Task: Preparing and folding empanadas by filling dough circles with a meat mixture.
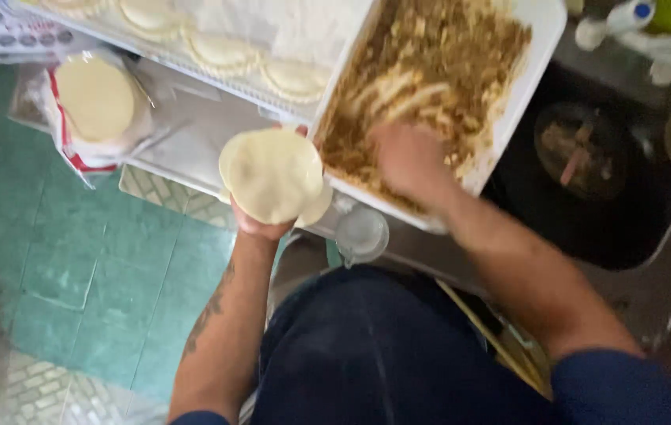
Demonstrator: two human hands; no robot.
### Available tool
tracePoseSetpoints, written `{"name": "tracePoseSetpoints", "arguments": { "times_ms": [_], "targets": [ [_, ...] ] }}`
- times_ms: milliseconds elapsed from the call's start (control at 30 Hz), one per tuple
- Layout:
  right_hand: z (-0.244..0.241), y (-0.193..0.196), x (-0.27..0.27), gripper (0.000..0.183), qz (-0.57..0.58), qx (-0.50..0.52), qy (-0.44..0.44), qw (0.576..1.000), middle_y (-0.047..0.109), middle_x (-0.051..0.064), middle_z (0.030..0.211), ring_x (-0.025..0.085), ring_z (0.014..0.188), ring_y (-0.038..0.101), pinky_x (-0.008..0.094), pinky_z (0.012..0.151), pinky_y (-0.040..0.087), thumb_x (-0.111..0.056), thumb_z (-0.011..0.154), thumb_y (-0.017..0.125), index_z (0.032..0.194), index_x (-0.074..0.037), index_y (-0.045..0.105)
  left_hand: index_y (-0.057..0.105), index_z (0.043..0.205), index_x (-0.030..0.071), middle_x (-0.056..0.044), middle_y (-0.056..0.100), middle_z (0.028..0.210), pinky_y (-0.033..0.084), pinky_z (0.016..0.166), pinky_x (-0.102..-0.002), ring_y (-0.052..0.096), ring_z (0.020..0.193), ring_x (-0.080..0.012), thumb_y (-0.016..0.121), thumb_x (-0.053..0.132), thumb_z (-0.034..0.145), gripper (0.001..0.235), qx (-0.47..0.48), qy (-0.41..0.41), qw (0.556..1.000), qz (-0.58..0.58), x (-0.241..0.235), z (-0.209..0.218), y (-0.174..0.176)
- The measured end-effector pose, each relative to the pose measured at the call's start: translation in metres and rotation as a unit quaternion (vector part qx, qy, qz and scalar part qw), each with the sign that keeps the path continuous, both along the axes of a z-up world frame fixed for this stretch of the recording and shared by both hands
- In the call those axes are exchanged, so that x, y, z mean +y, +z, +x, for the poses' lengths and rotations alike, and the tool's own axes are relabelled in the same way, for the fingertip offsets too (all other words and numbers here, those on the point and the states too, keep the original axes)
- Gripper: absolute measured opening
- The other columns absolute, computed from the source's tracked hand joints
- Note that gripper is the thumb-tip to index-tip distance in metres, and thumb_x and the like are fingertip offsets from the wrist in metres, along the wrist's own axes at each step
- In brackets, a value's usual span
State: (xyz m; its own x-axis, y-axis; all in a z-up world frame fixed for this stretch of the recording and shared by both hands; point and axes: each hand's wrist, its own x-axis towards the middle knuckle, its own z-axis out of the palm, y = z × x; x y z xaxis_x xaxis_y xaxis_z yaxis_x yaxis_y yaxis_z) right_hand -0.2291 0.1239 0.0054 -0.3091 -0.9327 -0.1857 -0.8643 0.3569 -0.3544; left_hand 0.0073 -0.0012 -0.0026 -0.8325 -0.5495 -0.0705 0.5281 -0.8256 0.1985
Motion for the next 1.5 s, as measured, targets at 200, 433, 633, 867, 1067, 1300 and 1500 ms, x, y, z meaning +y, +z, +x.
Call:
{"name": "tracePoseSetpoints", "arguments": {
  "times_ms": [200, 433, 633, 867, 1067, 1300, 1500],
  "targets": [
    [-0.012, 0.035, 0.038, 0.020, 0.110, 0.005, -0.151, 0.982, 0.074, 0.017, 0.095, 0.036, 0.089, 0.072, 0.050, 0.078, 0.054, -0.017, 0.097, 0.058, 0.097, -0.010, 0.076, 0.035, 0.162, 0.008, -0.019, 0.036, 0.167, 0.039, 0.123, -0.060, 0.045, 0.148, -0.0433, 0.059, 0.058, 0.097, 0.085, -0.027, 0.017, 0.999, -0.023, 0.002, 0.009, -0.007],
    [0.030, -0.061, 0.027, 0.022, -0.053, -0.160, -0.109, 0.980, 0.076, 0.014, 0.092, 0.032, 0.082, 0.071, 0.042, 0.072, 0.054, -0.013, 0.091, 0.062, 0.105, -0.012, 0.080, 0.034, 0.164, 0.008, -0.020, 0.032, 0.171, 0.040, 0.124, -0.055, 0.044, 0.150, -0.0416, 0.058, 0.056, 0.097, 0.085, -0.016, -0.011, 1.000, -0.012, 0.002, 0.010, -0.012],
    [0.017, -0.060, 0.044, 0.025, -0.084, -0.535, -0.242, 0.805, 0.068, 0.004, 0.080, 0.008, 0.069, 0.060, 0.025, 0.064, 0.049, -0.007, 0.094, 0.059, 0.114, 0.000, 0.073, 0.034, 0.162, 0.008, -0.021, 0.032, 0.170, 0.038, 0.125, -0.055, 0.043, 0.149, -0.0416, 0.053, 0.052, 0.101, 0.078, -0.052, -0.003, 0.998, 0.018, 0.003, 0.009, 0.013],
    [0.040, 0.078, 0.053, 0.029, -0.090, -0.322, -0.227, 0.915, 0.069, 0.005, 0.083, 0.015, 0.072, 0.063, 0.029, 0.066, 0.051, -0.006, 0.094, 0.059, 0.120, -0.009, 0.072, 0.037, 0.161, 0.012, -0.018, 0.039, 0.164, 0.038, 0.124, -0.056, 0.043, 0.149, -0.0400, 0.050, 0.055, 0.099, 0.077, 0.014, -0.005, 1.000, 0.008, 0.020, -0.025, 0.019],
    [0.072, 0.078, 0.058, 0.044, -0.250, -0.105, -0.090, 0.958, 0.065, 0.017, 0.107, 0.035, 0.098, 0.063, 0.042, 0.084, 0.051, 0.005, 0.092, 0.060, 0.135, -0.002, 0.064, 0.043, 0.157, 0.010, -0.020, 0.049, 0.156, 0.043, 0.120, -0.056, 0.050, 0.142, -0.0412, 0.042, 0.055, 0.105, 0.068, 0.029, -0.003, 0.999, 0.035, 0.043, -0.088, 0.024],
    [0.083, 0.090, 0.073, 0.047, -0.319, -0.102, -0.022, 0.942, 0.060, 0.019, 0.105, 0.035, 0.093, 0.062, 0.042, 0.080, 0.051, 0.008, 0.091, 0.056, 0.137, -0.002, 0.061, 0.050, 0.148, -0.002, -0.026, 0.060, 0.139, 0.050, 0.110, -0.052, 0.061, 0.127, -0.0410, 0.034, 0.053, 0.106, 0.071, 0.023, -0.024, 0.997, 0.071, 0.057, -0.085, 0.025],
    [0.082, 0.087, 0.082, 0.048, -0.254, -0.075, -0.028, 0.964, 0.059, 0.016, 0.099, 0.035, 0.089, 0.063, 0.043, 0.077, 0.052, 0.006, 0.089, 0.062, 0.135, -0.007, 0.065, 0.053, 0.144, 0.000, -0.022, 0.063, 0.135, 0.053, 0.104, -0.051, 0.064, 0.121, -0.0402, 0.037, 0.052, 0.108, 0.065, -0.030, 0.004, 0.998, 0.048, 0.056, -0.081, 0.023]
  ]
}}
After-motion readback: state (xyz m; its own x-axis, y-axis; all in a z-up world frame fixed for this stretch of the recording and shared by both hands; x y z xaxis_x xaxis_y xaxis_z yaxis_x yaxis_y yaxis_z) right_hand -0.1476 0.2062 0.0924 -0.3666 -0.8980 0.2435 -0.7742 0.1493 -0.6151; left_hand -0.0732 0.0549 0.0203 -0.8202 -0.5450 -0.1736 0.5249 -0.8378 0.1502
